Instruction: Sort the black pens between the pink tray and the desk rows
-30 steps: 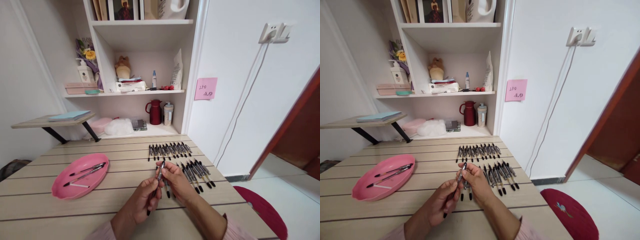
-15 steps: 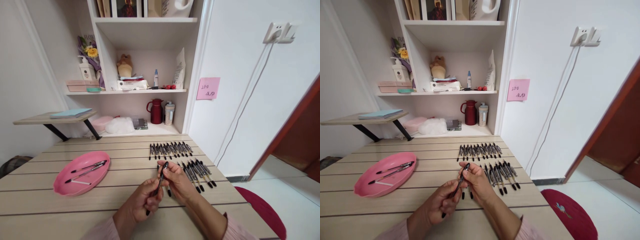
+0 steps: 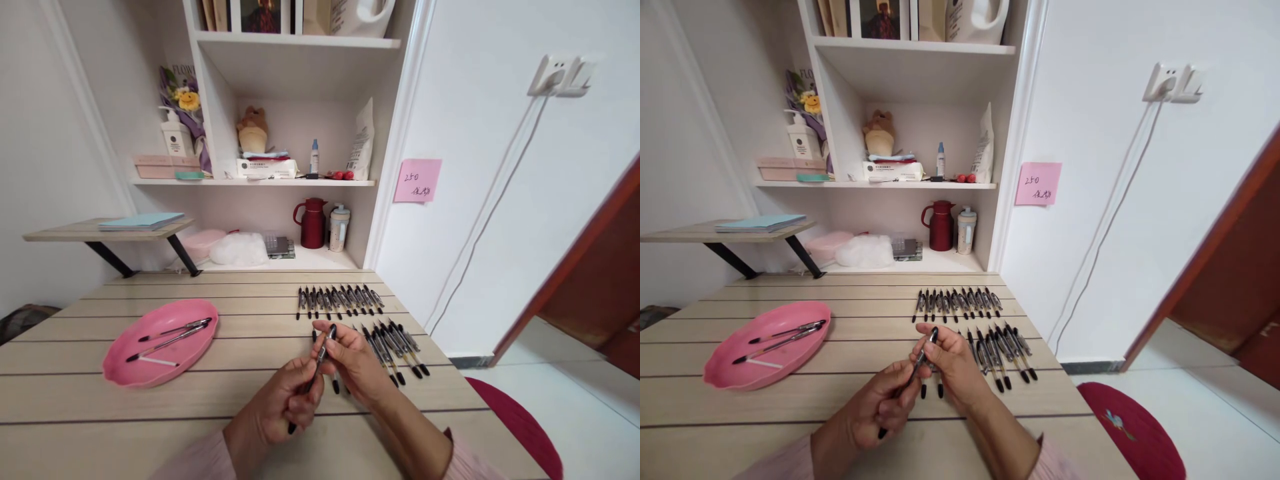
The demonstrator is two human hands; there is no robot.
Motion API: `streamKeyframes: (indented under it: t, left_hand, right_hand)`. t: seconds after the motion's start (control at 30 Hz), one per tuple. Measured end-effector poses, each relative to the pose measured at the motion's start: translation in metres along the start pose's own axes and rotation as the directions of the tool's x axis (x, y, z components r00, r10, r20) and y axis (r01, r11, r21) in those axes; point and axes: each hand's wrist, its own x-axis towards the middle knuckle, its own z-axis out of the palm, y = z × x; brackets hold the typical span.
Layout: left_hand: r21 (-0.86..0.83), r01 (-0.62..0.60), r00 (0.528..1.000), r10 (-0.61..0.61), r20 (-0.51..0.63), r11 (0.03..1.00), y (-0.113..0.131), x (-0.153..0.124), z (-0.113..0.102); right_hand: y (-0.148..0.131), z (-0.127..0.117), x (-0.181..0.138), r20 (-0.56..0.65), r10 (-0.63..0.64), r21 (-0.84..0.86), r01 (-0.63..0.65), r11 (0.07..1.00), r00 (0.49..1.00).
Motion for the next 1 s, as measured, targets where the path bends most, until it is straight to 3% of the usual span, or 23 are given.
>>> streamKeyframes:
  t: [0.1, 0.2, 0.3, 0.4, 0.47, 0.53, 0.63, 1.0]
  left_hand:
    - [-0.003, -0.016, 1.0, 0.017, 0.016, 1.0, 0.001, -0.002, 0.001]
    - [0.127, -0.122, 0.98, 0.14, -0.139, 0.984, -0.007, 0.008, 0.004]
    - [0.321, -0.212, 0.912, 0.305, -0.275, 0.923, -0.018, 0.021, 0.008]
    - [0.36, -0.211, 0.887, 0.333, -0.321, 0.909, -0.021, 0.024, 0.01]
    - [0.235, -0.205, 0.92, 0.269, -0.285, 0.95, -0.017, 0.02, 0.01]
    - [0.063, -0.169, 0.967, 0.178, -0.184, 0.984, -0.011, 0.013, 0.009]
    - [-0.05, -0.133, 0.989, 0.129, -0.072, 0.99, -0.005, 0.007, 0.006]
    - [0.136, -0.152, 0.982, 0.166, -0.094, 0.979, -0.006, 0.006, 0.007]
  right_hand:
    - [-0.004, 0.003, -0.001, 0.02, -0.002, 0.094, 0.0, 0.996, 1.0]
    - [0.002, 0.005, 0.001, -0.052, 0.032, 0.116, -0.026, 0.993, 0.998]
    - [0.015, 0.009, 0.008, -0.236, 0.102, 0.072, -0.087, 0.994, 0.966]
    - [0.022, 0.017, 0.016, -0.428, 0.099, 0.027, -0.097, 0.995, 0.898]
    - [0.02, 0.023, 0.021, -0.411, 0.091, 0.044, -0.08, 0.996, 0.907]
    - [0.013, 0.028, 0.023, -0.294, 0.093, 0.101, -0.066, 0.993, 0.951]
    - [0.004, 0.03, 0.022, -0.158, 0.08, 0.186, -0.05, 0.981, 0.984]
    - [-0.006, 0.005, 0.032, -0.295, -0.107, 0.168, 0.162, 0.972, 0.95]
